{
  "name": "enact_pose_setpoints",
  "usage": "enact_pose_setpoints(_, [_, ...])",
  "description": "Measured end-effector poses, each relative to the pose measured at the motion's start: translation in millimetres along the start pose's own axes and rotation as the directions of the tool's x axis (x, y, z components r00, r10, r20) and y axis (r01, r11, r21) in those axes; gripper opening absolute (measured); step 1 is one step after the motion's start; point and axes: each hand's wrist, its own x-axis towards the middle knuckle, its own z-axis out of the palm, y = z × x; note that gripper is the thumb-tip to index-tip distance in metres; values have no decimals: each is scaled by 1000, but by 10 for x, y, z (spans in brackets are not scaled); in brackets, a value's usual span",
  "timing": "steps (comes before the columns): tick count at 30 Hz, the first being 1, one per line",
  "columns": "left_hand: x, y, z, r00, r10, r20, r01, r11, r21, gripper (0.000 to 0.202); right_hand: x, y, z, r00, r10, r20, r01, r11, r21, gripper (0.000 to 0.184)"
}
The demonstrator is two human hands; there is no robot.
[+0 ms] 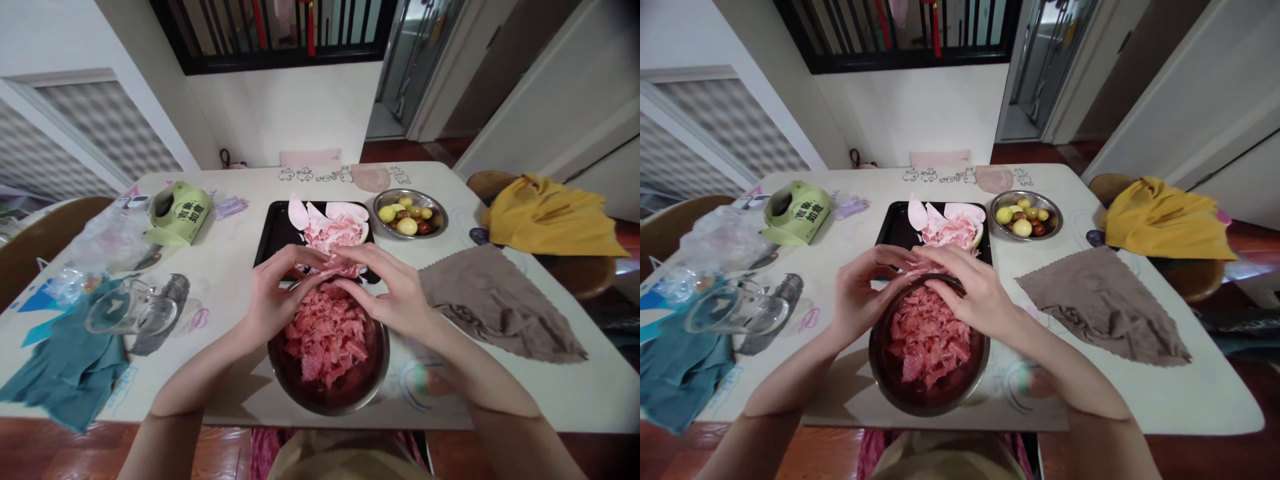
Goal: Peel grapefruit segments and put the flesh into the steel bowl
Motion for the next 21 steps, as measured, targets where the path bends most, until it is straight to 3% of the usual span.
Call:
enact_pose_setpoints(5, [4, 32, 9, 998, 38, -50, -42, 995, -86, 14, 25, -38, -70, 996, -24, -82, 25, 1000, 9, 41])
enact_pose_setpoints(11, [-32, 35, 43, 999, 39, -7, -40, 987, -154, 17, 23, -40, -99, 991, -97, -87, 98, 995, 8, 32])
enact_pose_setpoints(17, [-45, 9, 31, 999, 46, 3, -45, 989, -143, 20, 1, -56, -115, 967, -216, -138, 197, 971, -138, 30])
enact_pose_setpoints(21, [-37, 17, 28, 988, 157, 3, -157, 986, -53, 25, 16, -110, -88, 972, -75, -224, 64, 996, -56, 28])
